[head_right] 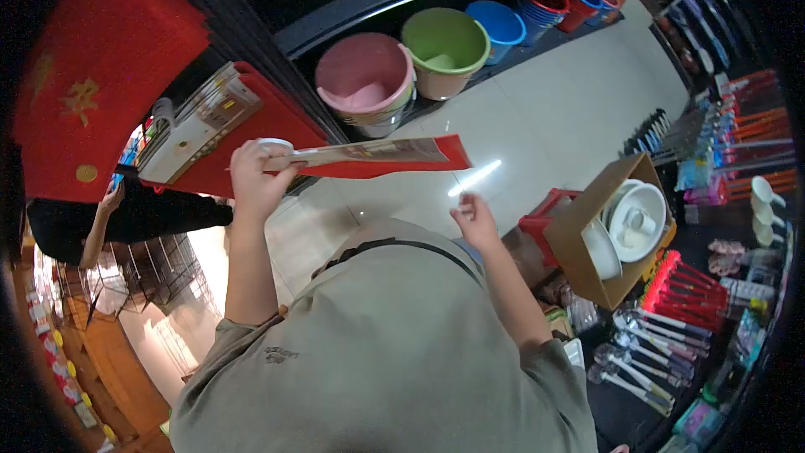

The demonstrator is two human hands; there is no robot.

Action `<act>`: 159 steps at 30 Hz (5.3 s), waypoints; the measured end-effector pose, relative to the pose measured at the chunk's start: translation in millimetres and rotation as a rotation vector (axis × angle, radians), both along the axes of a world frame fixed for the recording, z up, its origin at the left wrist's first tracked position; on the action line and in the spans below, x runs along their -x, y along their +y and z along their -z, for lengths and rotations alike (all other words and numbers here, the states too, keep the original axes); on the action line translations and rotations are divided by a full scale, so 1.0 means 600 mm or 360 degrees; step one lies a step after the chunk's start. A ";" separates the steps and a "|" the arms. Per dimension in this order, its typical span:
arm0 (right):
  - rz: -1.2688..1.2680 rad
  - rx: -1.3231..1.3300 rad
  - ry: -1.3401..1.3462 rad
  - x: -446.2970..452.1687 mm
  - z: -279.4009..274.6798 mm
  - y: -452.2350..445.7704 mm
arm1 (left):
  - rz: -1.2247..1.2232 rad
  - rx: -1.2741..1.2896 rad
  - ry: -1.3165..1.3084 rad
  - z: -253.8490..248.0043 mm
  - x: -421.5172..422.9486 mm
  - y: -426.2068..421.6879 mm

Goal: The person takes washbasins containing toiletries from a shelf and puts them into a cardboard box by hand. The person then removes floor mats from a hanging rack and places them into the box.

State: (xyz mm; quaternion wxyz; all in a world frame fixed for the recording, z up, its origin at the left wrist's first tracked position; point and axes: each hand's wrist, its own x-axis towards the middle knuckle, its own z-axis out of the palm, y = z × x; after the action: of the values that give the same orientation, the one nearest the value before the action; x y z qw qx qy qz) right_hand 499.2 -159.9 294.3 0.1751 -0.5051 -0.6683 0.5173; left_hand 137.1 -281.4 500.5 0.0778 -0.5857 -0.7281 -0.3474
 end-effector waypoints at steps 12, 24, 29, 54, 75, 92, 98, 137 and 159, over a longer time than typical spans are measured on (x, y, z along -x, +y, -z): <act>0.0147 -0.0529 0.0296 -0.065 -0.166 0.041 | 0.0488 -0.0140 -0.0138 -0.030 -0.071 0.075; 0.0439 -0.0311 0.0676 -0.039 -0.249 0.010 | 0.0060 -0.0188 -0.1748 0.145 0.000 0.095; 0.0313 -0.0552 0.0627 -0.047 -0.273 0.020 | 0.0143 -0.0144 -0.1901 0.155 -0.020 0.095; -0.0389 -0.1698 -0.0247 0.000 -0.371 0.060 | 0.1137 0.0822 0.0121 -0.056 -0.207 0.177; 0.0840 0.1077 0.1580 -0.059 -0.069 0.130 | 0.0682 0.0065 -0.1647 -0.088 -0.177 0.230; 0.1228 0.0265 0.0873 -0.179 -0.236 0.064 | 0.0541 0.0783 -0.2687 0.084 -0.173 0.261; 0.1374 0.0454 0.0884 -0.315 -0.218 0.119 | 0.0779 0.0835 -0.2500 0.078 -0.318 0.298; 0.2118 0.0233 0.0391 -1.059 0.057 0.030 | 0.1088 0.1901 -0.1514 0.375 -1.117 0.546; 0.2107 -0.0116 -0.0665 -1.077 0.088 0.074 | 0.1229 0.1885 -0.0814 0.497 -1.148 0.573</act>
State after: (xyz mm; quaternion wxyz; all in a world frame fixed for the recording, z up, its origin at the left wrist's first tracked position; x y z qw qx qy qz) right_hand 1145.4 -115.5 241.5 0.3382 -0.8893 -0.2561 0.1709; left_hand 825.6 62.2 202.5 -0.5493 -0.6445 -0.5313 -0.0253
